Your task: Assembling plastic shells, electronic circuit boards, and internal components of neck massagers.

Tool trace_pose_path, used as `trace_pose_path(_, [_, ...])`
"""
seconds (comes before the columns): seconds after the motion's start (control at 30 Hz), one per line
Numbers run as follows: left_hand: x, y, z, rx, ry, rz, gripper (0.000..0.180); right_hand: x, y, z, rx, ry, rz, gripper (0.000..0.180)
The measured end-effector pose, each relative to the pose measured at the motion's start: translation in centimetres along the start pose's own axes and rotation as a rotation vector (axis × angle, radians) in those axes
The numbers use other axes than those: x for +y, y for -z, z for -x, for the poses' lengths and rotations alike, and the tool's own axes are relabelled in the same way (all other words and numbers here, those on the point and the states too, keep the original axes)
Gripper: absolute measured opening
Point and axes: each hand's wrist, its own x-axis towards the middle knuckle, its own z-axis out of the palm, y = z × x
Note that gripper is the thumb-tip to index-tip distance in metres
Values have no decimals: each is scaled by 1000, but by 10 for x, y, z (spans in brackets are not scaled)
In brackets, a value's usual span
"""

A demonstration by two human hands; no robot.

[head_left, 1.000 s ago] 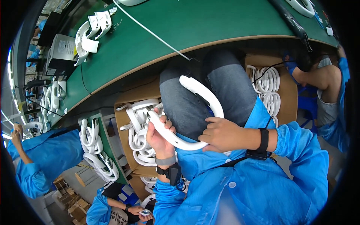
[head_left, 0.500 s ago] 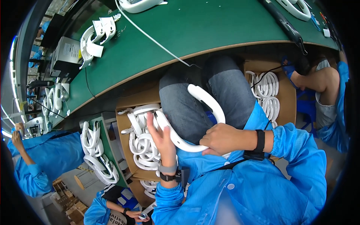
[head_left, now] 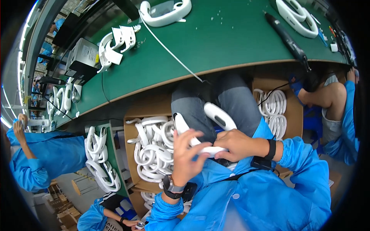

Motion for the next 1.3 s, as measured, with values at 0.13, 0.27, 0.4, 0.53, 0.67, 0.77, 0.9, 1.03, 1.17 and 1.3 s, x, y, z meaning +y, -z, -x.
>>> trace_pose_path(0.13, [-10, -1, -22, 603, 116, 461, 50, -31, 27, 18, 148, -227, -1037, 36])
trace_pose_path(0.27, [-1, 15, -44, 321, -102, -73, 59, -30, 27, 35, 227, -124, -1705, 54])
trace_pose_path(0.4, [6, 17, -54, 245, -120, -126, 45, -16, 21, 47, 166, -118, -1998, 54])
trace_pose_path(0.53, [5, 16, -52, 195, -146, -134, 38, -7, 25, 51, 157, -200, -1942, 55])
trace_pose_path(0.67, [5, 13, -47, 186, -117, -140, 37, 9, 36, 49, 123, -363, -1819, 54])
trace_pose_path(0.77, [3, 11, -45, 205, -117, -98, 35, 12, 33, 53, 60, -332, -1851, 56])
trace_pose_path(0.9, [2, 10, -41, 239, -133, -72, 33, -3, 22, 57, 135, -343, -1768, 54])
trace_pose_path(1.03, [5, 8, -39, 244, -149, -20, 32, -24, 20, 60, 211, -351, -1720, 51])
trace_pose_path(1.17, [26, -12, -41, 477, 82, 186, 55, -44, 13, 60, 168, -218, -1321, 43])
trace_pose_path(1.3, [29, -37, -33, 226, 382, 1359, 60, -44, -2, 42, 27, -314, -879, 28])
